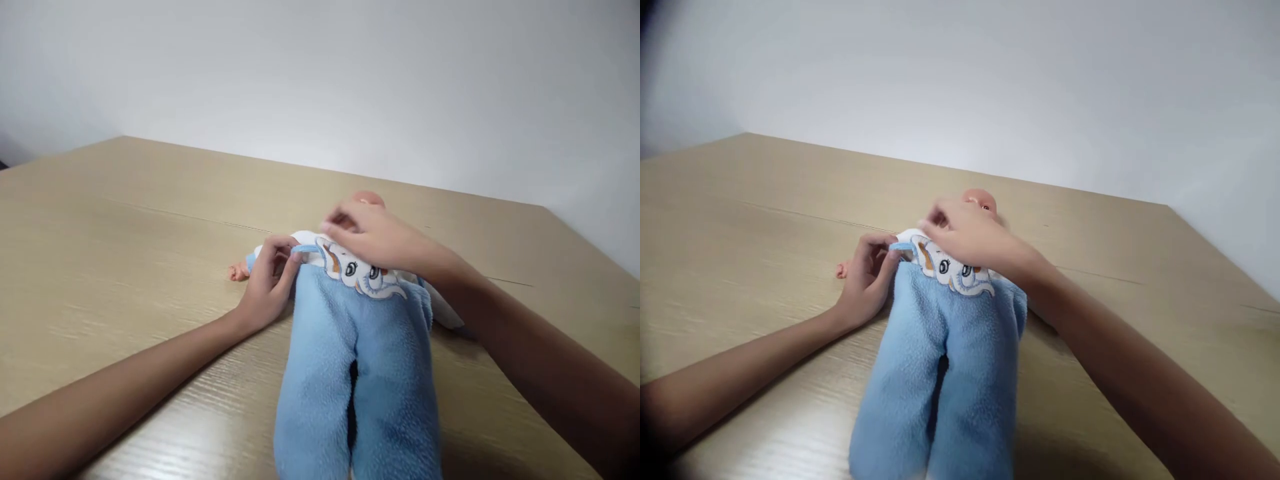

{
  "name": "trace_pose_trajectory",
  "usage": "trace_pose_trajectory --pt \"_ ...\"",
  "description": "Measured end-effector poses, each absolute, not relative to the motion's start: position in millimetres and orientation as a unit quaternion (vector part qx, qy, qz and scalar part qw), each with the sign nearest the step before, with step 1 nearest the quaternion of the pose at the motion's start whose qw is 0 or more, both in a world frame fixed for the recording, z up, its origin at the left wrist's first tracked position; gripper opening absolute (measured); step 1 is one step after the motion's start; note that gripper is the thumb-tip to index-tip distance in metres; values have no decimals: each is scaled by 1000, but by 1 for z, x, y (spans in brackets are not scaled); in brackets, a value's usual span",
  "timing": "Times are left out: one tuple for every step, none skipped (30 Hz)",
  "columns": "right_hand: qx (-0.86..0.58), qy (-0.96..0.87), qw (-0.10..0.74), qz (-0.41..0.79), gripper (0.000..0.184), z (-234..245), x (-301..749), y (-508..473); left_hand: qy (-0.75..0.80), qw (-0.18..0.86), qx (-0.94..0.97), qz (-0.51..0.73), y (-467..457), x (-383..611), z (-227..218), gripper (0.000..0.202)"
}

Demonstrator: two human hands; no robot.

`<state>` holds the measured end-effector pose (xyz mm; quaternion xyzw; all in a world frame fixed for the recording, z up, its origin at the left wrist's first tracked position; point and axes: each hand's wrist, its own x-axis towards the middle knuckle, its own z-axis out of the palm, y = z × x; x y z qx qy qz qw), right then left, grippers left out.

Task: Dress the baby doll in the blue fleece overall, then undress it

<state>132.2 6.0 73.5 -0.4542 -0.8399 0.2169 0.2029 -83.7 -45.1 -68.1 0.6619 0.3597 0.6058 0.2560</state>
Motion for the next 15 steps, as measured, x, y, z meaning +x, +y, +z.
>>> trace_pose_trajectory --pt "-427 -870 137 204 18 73 121 13 354 242 665 612 -46 -84 -69 11" --pt "-393 -896 84 189 18 71 111 20 346 225 669 618 -47 -84 -69 11" --pt "-354 -917 47 176 20 68 102 27 339 207 674 622 -47 -85 -69 12" --pt "-316 -934 25 164 23 64 95 34 333 193 680 624 -48 -85 -68 14" --pt "-284 -946 15 153 26 59 89 41 328 182 686 623 -48 -85 -68 15" --pt "-260 -955 12 142 27 54 84 47 325 178 690 622 -48 -85 -67 16" --pt "-238 -962 8 133 26 49 80 52 324 180 691 621 -48 -84 -67 16" --pt "-222 -967 4 122 22 45 77 56 326 188 689 619 -48 -84 -66 16" --pt "-212 -971 2 108 17 41 75 58 329 198 686 617 -48 -84 -66 15" --pt "-206 -974 4 93 11 38 73 59 333 207 684 615 -48 -84 -65 13" --pt "-208 -975 10 78 7 36 72 58 337 213 683 612 -49 -83 -65 12" --pt "-216 -974 21 65 5 35 72 57 339 215 684 609 -49 -83 -65 11" --pt "-228 -971 36 55 4 35 73 54 339 212 688 606 -49 -84 -65 10" --pt "-245 -967 56 52 3 37 75 51 336 203 694 604 -50 -84 -65 10" --pt "-264 -960 79 54 5 39 77 47 331 192 701 602 -51 -84 -65 10"
